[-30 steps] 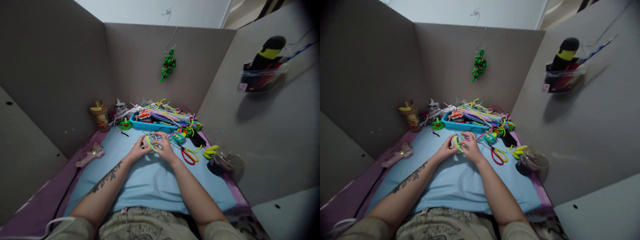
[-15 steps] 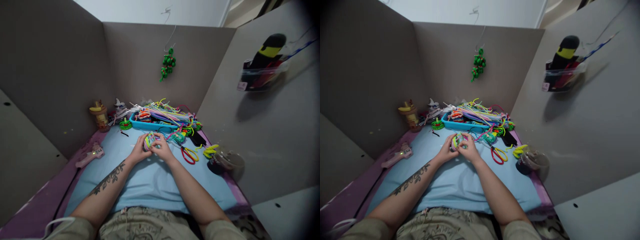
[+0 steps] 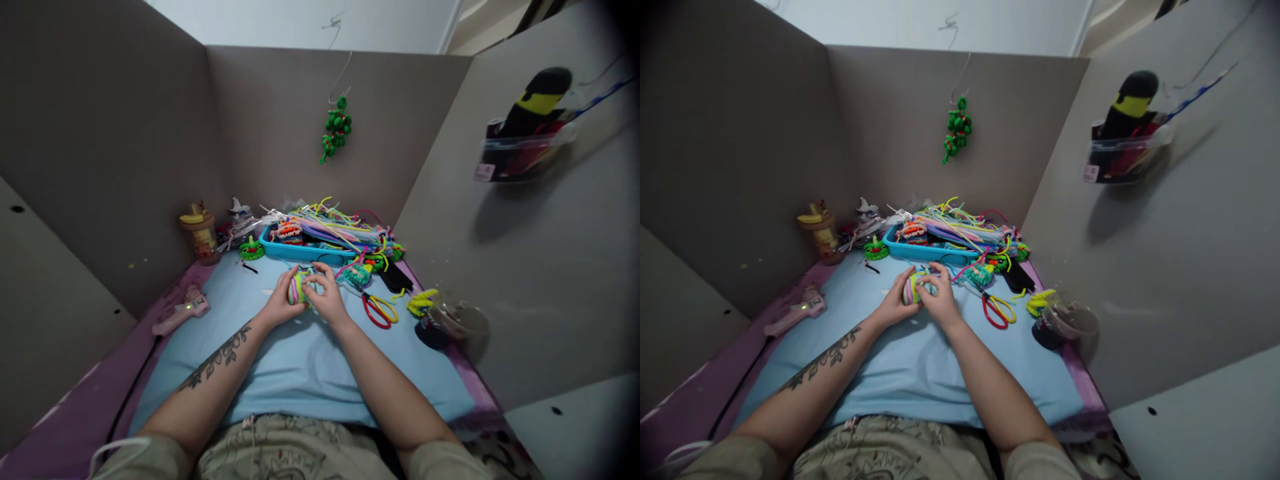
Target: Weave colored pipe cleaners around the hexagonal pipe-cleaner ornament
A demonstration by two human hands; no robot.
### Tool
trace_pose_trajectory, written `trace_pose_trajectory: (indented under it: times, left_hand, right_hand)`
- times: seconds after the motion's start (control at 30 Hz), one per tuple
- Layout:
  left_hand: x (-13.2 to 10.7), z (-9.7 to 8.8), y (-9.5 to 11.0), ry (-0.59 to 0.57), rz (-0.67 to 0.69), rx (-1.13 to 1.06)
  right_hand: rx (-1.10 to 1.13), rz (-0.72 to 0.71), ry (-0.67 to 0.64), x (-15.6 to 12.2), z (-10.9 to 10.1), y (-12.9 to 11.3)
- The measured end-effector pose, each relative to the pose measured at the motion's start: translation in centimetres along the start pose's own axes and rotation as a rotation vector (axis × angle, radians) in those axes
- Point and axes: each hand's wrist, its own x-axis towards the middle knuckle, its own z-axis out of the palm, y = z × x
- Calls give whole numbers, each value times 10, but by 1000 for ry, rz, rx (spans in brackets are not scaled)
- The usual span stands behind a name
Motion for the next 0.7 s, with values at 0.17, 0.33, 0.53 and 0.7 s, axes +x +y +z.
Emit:
trace_pose_trajectory:
  times: [0.17,0.33,0.53,0.7]
  left_hand:
    - [1,-3,3,-57,50,25]
    - [0,-3,6,-136,87,1]
    - [1,-3,-1,-30,40,44]
    - [3,-4,-4,-28,-33,49]
  right_hand:
    - [-58,-28,-13,4,-10,1]
    - [-120,-27,-32,7,-13,3]
    - [-197,-86,-5,5,-14,-1]
    - [27,-29,-151,2,-11,-1]
